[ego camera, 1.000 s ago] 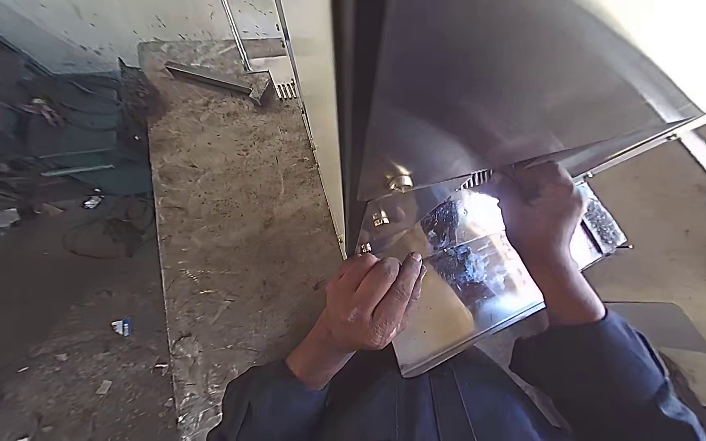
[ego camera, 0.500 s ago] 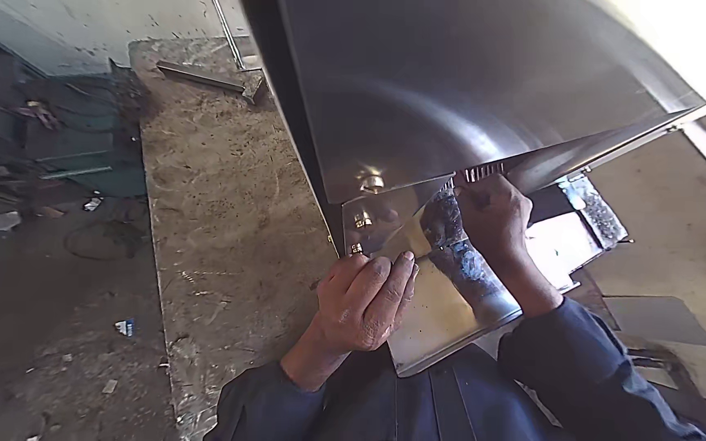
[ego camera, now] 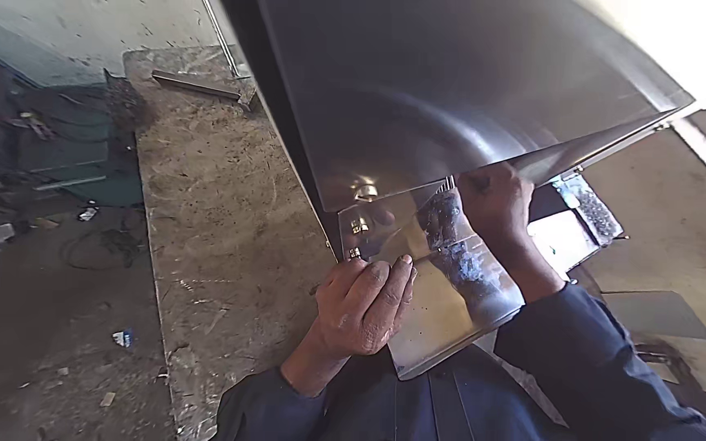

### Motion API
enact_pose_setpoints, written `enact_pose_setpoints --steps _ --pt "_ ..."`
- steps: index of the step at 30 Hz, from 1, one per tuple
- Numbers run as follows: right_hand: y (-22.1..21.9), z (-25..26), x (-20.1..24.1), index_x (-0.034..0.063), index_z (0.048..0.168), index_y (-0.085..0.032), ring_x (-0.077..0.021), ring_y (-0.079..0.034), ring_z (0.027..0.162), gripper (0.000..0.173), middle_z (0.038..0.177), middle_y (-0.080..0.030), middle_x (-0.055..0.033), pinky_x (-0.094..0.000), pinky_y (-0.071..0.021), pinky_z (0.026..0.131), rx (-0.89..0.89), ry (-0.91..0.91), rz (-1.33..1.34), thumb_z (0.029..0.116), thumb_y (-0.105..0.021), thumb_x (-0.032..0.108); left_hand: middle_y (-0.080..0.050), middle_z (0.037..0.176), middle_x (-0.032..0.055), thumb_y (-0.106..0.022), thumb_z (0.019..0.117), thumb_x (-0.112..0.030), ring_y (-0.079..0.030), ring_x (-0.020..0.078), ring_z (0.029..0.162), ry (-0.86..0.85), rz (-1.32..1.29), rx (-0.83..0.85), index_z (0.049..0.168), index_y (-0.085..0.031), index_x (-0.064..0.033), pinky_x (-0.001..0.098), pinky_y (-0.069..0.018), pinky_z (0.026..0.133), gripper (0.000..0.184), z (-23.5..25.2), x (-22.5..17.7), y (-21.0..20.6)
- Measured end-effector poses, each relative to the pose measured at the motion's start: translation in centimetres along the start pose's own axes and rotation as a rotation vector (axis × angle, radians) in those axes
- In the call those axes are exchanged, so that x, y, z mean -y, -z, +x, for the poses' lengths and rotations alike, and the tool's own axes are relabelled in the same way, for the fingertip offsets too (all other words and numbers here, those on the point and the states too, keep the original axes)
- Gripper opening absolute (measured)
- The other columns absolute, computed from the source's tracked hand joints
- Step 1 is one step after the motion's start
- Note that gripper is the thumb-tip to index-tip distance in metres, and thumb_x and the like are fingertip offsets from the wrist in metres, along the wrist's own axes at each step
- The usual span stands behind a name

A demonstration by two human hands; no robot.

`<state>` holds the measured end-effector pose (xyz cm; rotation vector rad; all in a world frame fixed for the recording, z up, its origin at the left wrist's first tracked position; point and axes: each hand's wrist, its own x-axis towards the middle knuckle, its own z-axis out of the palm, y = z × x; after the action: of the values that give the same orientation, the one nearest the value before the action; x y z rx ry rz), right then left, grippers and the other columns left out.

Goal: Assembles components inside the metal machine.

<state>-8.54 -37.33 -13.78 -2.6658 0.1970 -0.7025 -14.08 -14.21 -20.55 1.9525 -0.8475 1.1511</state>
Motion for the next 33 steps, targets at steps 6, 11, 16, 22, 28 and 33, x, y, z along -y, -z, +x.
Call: enact_pose_setpoints --steps 6,11,16,22,28,33 --pt "0.9 0.5 1.2 0.0048 0.096 -0.073 -0.0332 -0.071 0.081 0.025 0.087 -0.073 -0.0148 -0.0592 -0.0541 0.071 0.002 -0.024 -0.07 0.0965 -0.064 0.028 -0.066 0.083 0.0087 -0.067 0.0956 -0.017 -0.059 0.0204 0.072 -0.007 0.004 -0.009 0.108 -0.075 -0.0026 0.0306 -0.0498 0.069 0.02 -0.1 0.1 -0.1" --pt "1.1 0.2 1.1 0.0053 0.099 -0.075 -0.0312 -0.072 0.084 0.024 0.091 -0.074 -0.0146 -0.0561 -0.0552 0.074 -0.069 0.03 -0.058 0.0968 -0.065 0.027 -0.066 0.082 0.0089 -0.068 0.0957 -0.017 -0.059 0.0207 0.072 -0.005 0.001 -0.002 0.108 -0.075 -0.0022 0.0309 -0.0499 0.069 0.02 -0.4 0.1 0.1" --pt "4.2 0.2 1.5 0.0045 0.1 -0.067 -0.0156 -0.069 0.08 0.018 0.088 -0.071 -0.0084 -0.0399 -0.0564 0.072 -0.304 0.126 0.099 0.097 -0.071 0.022 -0.065 0.082 0.0088 -0.066 0.0964 -0.017 -0.058 0.0207 0.072 0.0 0.0 -0.015 0.107 -0.075 -0.0024 0.031 -0.049 0.069 0.02 -0.2 0.1 -0.2" --pt "1.4 -1.2 0.2 0.007 0.091 -0.068 -0.0114 -0.068 0.07 0.018 0.081 -0.07 -0.0042 -0.0332 -0.0583 0.065 -0.145 0.075 0.165 0.0954 -0.071 0.025 -0.064 0.08 0.0085 -0.066 0.0972 -0.018 -0.058 0.0202 0.071 -0.001 0.002 -0.004 0.107 -0.075 -0.0026 0.0308 -0.049 0.069 0.02 -0.1 0.0 -0.2" --pt "-0.8 -1.9 -0.3 0.0065 0.093 -0.07 -0.0135 -0.066 0.067 0.017 0.079 -0.07 -0.0051 -0.0341 -0.0539 0.061 -0.102 0.071 0.093 0.0949 -0.068 0.023 -0.065 0.082 0.0086 -0.067 0.0964 -0.018 -0.059 0.0202 0.073 0.002 -0.006 -0.007 0.107 -0.075 -0.0028 0.0302 -0.0496 0.069 0.02 -0.1 0.0 -0.1" --pt "-0.6 -1.1 -0.1 0.0077 0.095 -0.073 -0.018 -0.07 0.074 0.018 0.084 -0.073 -0.0062 -0.0406 -0.0574 0.068 -0.049 0.067 0.066 0.0963 -0.067 0.025 -0.065 0.081 0.0083 -0.067 0.0959 -0.017 -0.058 0.0199 0.071 0.001 -0.014 -0.015 0.105 -0.076 -0.0026 0.03 -0.0485 0.067 0.019 -0.1 0.0 -0.1"
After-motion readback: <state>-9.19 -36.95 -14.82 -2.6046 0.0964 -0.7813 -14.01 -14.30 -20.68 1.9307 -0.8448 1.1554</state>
